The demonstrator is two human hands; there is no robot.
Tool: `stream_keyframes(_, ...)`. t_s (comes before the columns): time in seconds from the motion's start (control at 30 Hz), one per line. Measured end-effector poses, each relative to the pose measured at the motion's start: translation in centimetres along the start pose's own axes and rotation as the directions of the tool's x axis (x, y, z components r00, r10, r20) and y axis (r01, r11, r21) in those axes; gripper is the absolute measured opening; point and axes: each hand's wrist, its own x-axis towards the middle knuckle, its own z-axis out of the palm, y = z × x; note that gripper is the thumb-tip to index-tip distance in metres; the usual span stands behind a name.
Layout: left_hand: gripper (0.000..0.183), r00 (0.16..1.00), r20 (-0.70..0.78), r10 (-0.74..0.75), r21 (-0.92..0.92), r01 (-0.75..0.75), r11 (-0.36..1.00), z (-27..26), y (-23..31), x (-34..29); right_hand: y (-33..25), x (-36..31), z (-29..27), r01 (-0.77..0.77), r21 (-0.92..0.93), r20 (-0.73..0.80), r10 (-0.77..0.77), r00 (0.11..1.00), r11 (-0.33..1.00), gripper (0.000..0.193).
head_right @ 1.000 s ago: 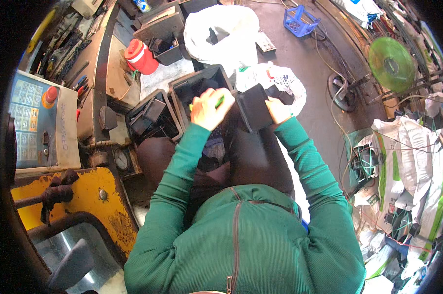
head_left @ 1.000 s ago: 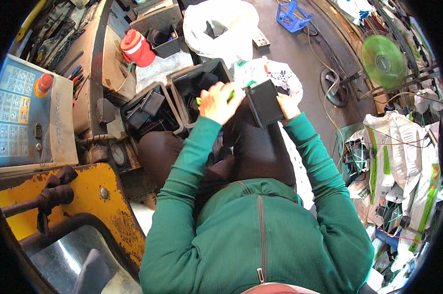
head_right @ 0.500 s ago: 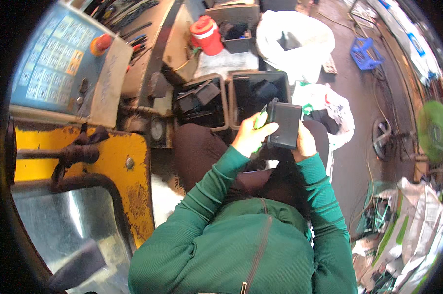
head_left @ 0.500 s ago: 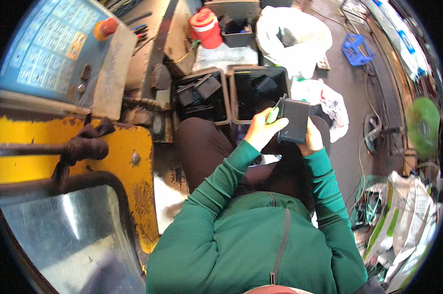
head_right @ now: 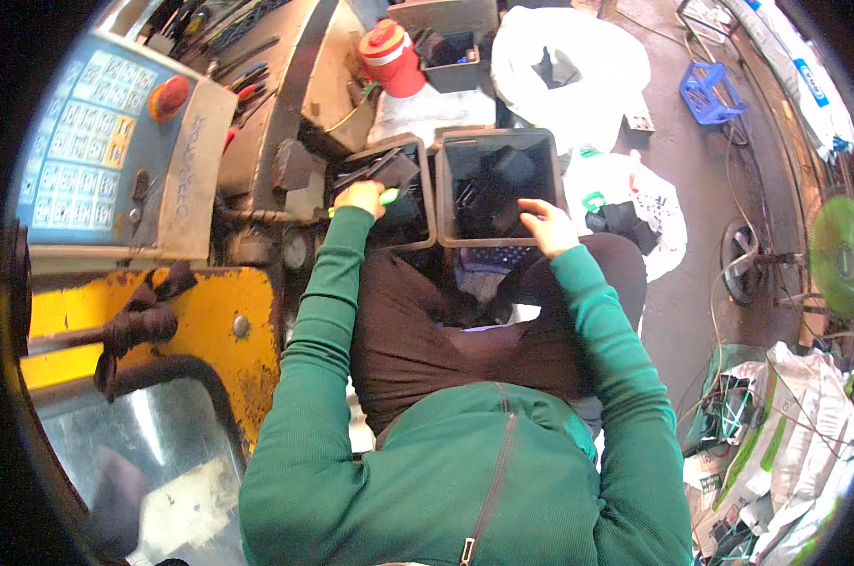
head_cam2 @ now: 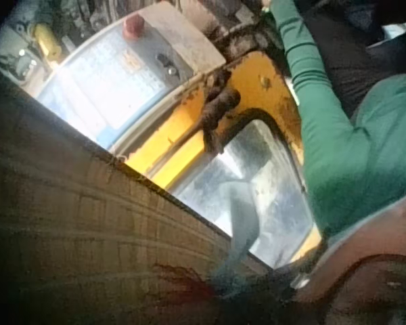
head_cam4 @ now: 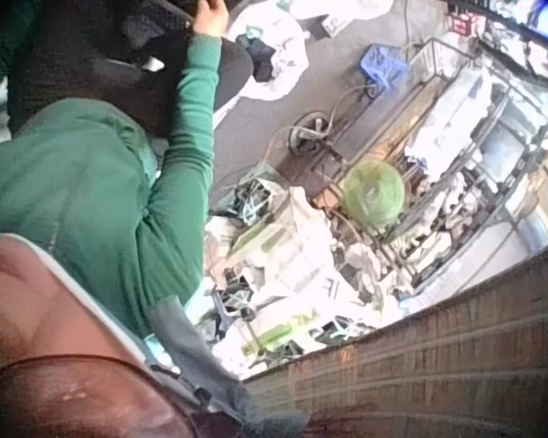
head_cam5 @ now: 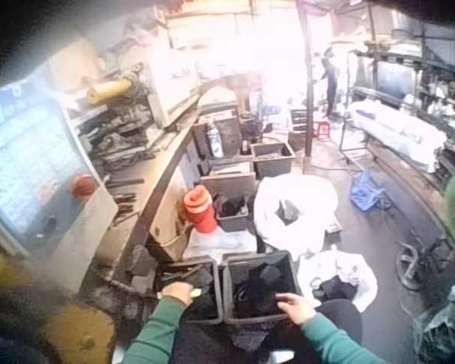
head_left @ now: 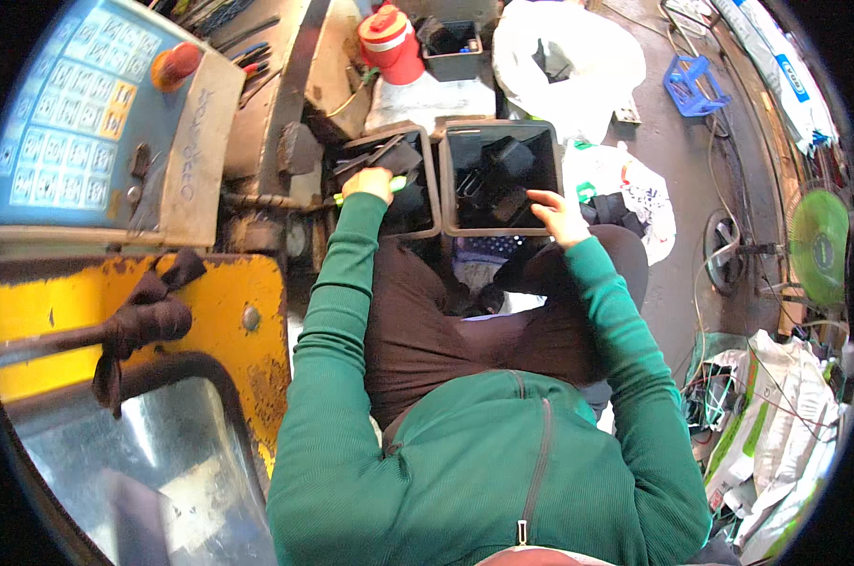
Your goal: The person sits in a workshop and uses a green brush to clean the surfaces of small black rectangular electronic components. They pick up each component, brush it, and place it into a nearby bin, repeating the process for several items.
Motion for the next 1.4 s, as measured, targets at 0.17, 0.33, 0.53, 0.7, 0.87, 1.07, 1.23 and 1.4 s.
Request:
stream_keyframes(0.17,0.018,0.968,-0.13,0.214,0.233,-0.18,0.956,4.1,0.7,2.6,4.6,5.6,1.5,-0.049,-0.681,-0.186,-0.108,0.977,0.731,0.026)
stream_keyframes(0.33,0.037,0.987,0.108,0.122,0.008,-0.124,0.992,1.7,-0.5,2.0,4.8,9.2,5.4,-0.272,-0.713,-0.073,0.318,0.945,0.646,0.066)
stream_keyframes(0.53,0.047,0.991,0.124,0.051,-0.056,-0.044,0.997,-0.1,0.1,0.6,7.7,11.8,6.2,-0.631,-0.283,-0.446,0.483,0.753,0.723,0.043)
stream_keyframes(0.7,0.034,0.969,-0.243,-0.047,-0.288,-0.026,0.957,0.2,-2.8,-0.2,2.8,10.6,6.1,-0.635,-0.277,-0.421,0.503,0.755,0.721,0.041)
stream_keyframes(0.87,0.049,0.878,-0.435,0.202,-0.549,-0.436,0.713,-0.3,4.9,-0.4,-2.0,7.2,0.6,-0.5,-0.208,-0.21,0.461,0.862,0.841,0.056)
stream_keyframes(1.07,0.059,0.942,-0.056,0.332,-0.982,-0.112,0.153,0.5,13.3,-1.1,-5.2,0.8,-4.2,-0.232,0.48,-0.04,0.285,0.958,0.846,0.033)
stream_keyframes(1.23,0.05,0.962,-0.13,0.241,-0.977,-0.083,-0.196,1.0,12.7,-0.6,-6.0,-0.8,-4.1,-0.139,0.665,-0.032,0.214,0.976,0.734,0.032)
stream_keyframes(1.4,0.065,0.968,-0.233,-0.095,-0.879,-0.251,-0.406,1.4,13.9,-0.6,-5.5,0.9,-2.7,0.013,0.826,-0.134,0.174,0.975,0.563,0.035)
